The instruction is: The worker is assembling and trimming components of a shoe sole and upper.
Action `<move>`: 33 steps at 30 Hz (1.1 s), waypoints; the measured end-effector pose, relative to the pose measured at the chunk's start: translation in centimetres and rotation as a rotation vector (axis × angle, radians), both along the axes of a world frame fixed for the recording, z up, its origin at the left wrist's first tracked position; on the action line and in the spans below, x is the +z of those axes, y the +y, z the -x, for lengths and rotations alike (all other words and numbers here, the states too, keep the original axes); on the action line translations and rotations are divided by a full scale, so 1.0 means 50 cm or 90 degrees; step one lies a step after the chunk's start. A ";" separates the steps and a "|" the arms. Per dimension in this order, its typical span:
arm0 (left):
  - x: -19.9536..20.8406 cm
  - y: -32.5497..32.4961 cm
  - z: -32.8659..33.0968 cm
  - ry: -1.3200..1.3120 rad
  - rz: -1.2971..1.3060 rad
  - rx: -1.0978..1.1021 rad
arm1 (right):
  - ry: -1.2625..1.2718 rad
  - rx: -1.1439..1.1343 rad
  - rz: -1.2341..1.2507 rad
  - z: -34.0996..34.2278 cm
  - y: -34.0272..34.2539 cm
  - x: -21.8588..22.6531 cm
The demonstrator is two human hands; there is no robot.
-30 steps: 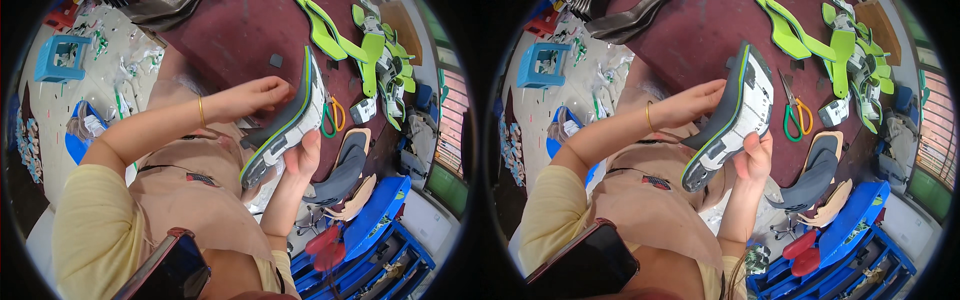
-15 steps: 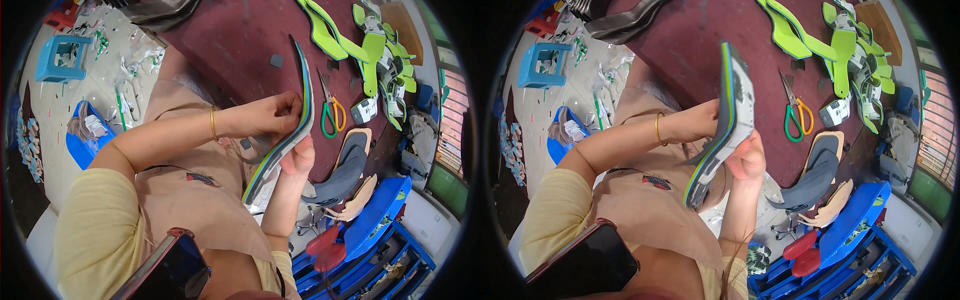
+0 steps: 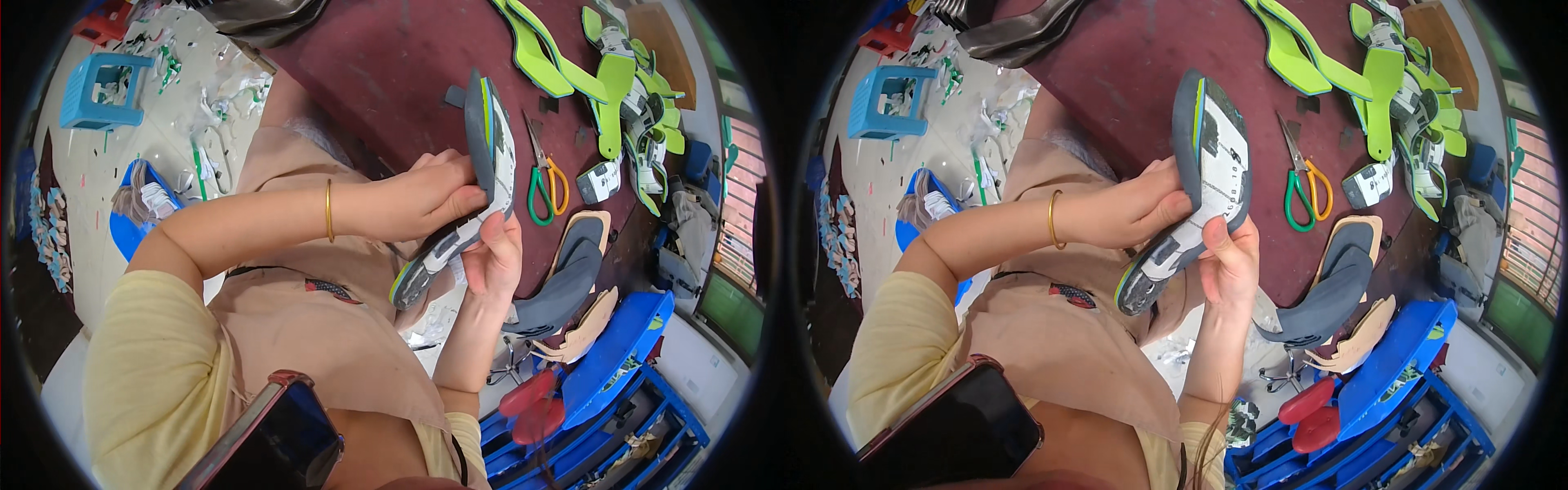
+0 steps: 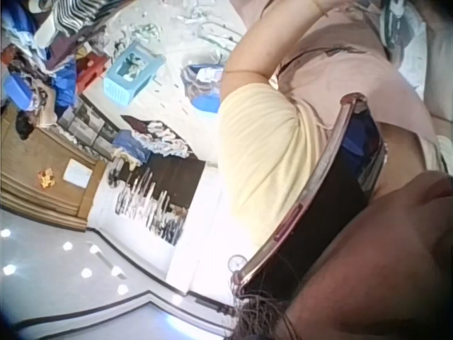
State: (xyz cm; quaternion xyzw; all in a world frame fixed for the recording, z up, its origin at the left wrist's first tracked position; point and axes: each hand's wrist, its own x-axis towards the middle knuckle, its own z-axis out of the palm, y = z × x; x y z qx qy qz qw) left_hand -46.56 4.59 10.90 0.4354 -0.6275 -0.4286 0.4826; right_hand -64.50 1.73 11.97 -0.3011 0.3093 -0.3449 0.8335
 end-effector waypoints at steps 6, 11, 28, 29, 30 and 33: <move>0.023 0.006 -0.003 -0.175 -0.073 -0.053 | 0.090 -0.094 0.047 -0.019 0.015 0.000; 0.017 0.015 -0.005 -0.226 -0.102 -0.110 | 0.101 -0.114 0.067 -0.006 0.013 -0.007; -0.006 -0.045 -0.044 0.541 -0.487 -0.156 | 0.197 -0.113 0.135 -0.003 0.002 0.004; -0.004 -0.044 -0.044 0.545 -0.485 -0.138 | 0.209 -0.114 0.140 -0.003 0.003 0.004; -0.001 -0.042 -0.044 0.549 -0.483 -0.118 | 0.220 -0.115 0.145 -0.002 0.004 0.003; 0.005 -0.041 -0.032 0.433 -0.493 0.018 | 0.347 -0.150 0.200 -0.015 0.011 -0.008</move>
